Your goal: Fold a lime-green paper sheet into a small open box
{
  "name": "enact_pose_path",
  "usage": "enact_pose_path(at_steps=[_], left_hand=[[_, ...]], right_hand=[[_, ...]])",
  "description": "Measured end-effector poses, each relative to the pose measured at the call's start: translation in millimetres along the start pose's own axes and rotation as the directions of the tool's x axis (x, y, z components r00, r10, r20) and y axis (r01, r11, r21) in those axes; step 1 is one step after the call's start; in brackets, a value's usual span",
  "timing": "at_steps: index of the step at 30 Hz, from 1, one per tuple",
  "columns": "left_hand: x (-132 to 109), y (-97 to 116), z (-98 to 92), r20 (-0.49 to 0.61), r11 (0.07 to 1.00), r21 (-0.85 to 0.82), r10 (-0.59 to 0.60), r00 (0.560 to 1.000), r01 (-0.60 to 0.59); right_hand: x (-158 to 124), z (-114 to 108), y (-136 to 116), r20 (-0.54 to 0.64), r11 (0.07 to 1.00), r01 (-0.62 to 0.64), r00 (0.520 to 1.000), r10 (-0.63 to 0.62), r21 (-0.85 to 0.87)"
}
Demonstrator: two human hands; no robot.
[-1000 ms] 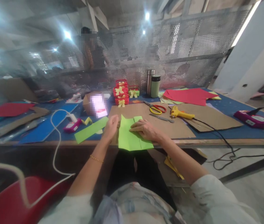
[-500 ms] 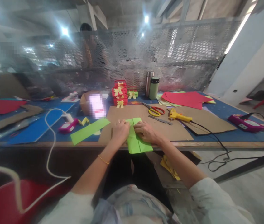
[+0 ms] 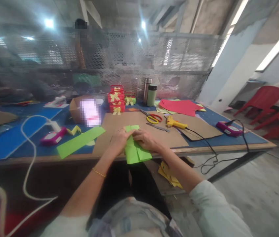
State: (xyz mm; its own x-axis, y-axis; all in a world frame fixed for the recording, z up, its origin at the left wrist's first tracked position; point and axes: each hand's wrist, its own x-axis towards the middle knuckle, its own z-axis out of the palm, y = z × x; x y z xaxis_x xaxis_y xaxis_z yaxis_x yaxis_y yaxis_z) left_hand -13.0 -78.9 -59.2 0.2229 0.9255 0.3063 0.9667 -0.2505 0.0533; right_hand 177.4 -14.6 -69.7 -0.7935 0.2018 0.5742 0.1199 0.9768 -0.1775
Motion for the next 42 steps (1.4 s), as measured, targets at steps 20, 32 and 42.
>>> enact_pose_path(at_steps=[20,32,42], left_hand=[[-2.8,7.9,-7.6,-0.037,0.984,-0.081,-0.164,0.986,0.160],[1.8,-0.8,2.4,-0.072,0.985,-0.093,-0.151,0.986,0.144],[1.2,-1.2,0.6,-0.067,0.978,-0.129,-0.171,0.983,0.161]], right_hand=[[-23.1,-17.5,-0.7,-0.237,0.977,-0.189,0.949,0.207,0.096],[-114.4,-116.3,59.2,-0.532,0.621,-0.735,0.653,0.540,-0.272],[-104.1,-109.8,76.9,-0.210,0.352,-0.740,0.548,0.810,-0.573]])
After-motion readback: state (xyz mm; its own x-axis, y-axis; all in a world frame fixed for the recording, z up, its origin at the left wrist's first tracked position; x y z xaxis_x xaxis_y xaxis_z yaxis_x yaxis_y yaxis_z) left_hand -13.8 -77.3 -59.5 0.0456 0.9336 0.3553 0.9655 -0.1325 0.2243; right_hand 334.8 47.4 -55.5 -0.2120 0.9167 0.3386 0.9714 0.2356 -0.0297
